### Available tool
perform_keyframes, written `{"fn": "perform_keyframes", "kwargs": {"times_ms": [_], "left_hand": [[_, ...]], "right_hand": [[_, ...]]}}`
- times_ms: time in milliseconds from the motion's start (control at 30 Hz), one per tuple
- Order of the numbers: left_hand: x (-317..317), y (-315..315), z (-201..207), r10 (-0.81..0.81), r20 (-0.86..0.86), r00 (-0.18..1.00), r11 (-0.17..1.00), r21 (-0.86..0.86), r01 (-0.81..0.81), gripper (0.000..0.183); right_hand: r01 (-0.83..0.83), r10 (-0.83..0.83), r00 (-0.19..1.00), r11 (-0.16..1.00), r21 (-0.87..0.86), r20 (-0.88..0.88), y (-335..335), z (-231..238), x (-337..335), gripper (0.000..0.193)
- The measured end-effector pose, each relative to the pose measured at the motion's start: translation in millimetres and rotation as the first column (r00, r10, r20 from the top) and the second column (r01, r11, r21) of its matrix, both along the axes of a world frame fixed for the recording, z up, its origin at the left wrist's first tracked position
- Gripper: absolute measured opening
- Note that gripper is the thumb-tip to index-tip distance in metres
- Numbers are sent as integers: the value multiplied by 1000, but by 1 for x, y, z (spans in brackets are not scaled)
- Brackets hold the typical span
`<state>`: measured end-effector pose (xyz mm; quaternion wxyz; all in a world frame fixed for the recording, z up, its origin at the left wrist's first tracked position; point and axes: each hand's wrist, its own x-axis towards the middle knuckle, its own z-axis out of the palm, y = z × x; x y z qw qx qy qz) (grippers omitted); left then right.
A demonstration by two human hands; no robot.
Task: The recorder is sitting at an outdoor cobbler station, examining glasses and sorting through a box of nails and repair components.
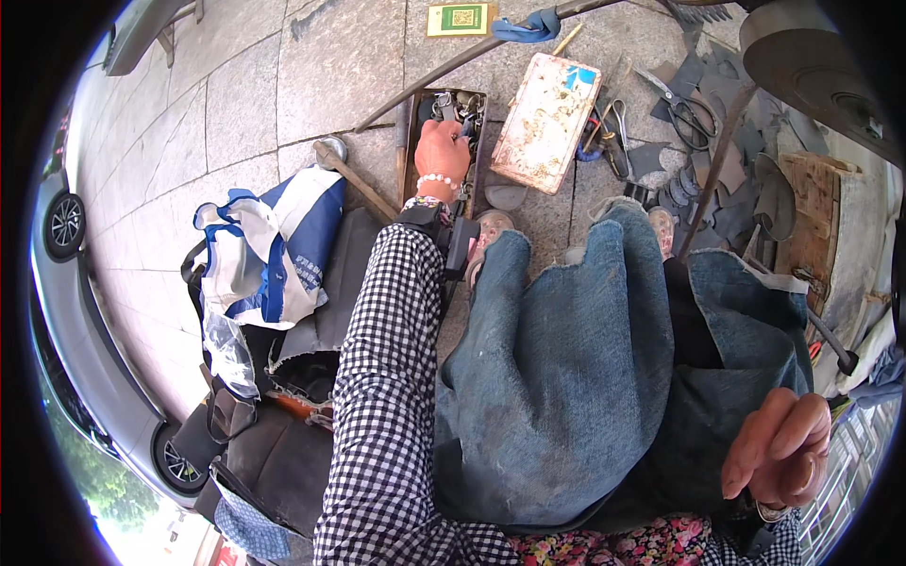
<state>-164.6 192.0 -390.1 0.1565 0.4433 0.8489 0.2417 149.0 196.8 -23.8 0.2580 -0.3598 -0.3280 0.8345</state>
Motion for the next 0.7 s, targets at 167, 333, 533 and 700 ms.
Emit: {"fn": "perform_keyframes", "kwargs": {"times_ms": [167, 333, 533, 700], "left_hand": [[-9, -10, -18, 126, 159, 979, 991, 17, -130, 8], [-25, -25, 7, 386, 768, 511, 888, -160, -430, 4], [-42, -38, 22, 369, 898, 239, 862, -235, -448, 9], [-44, -44, 31, 338, 930, 143, 838, -228, -497, 9]], "right_hand": [[-27, 27, 999, 1000, 13, -18, 1, -1, 3, 22], [-41, 42, 998, 999, 20, -43, 0, -2, 6, 22], [3, -3, 1000, 1000, 16, -6, -2, 5, 0, 22], [2, -2, 1000, 1000, 1, -22, -3, 3, 4, 23]]}}
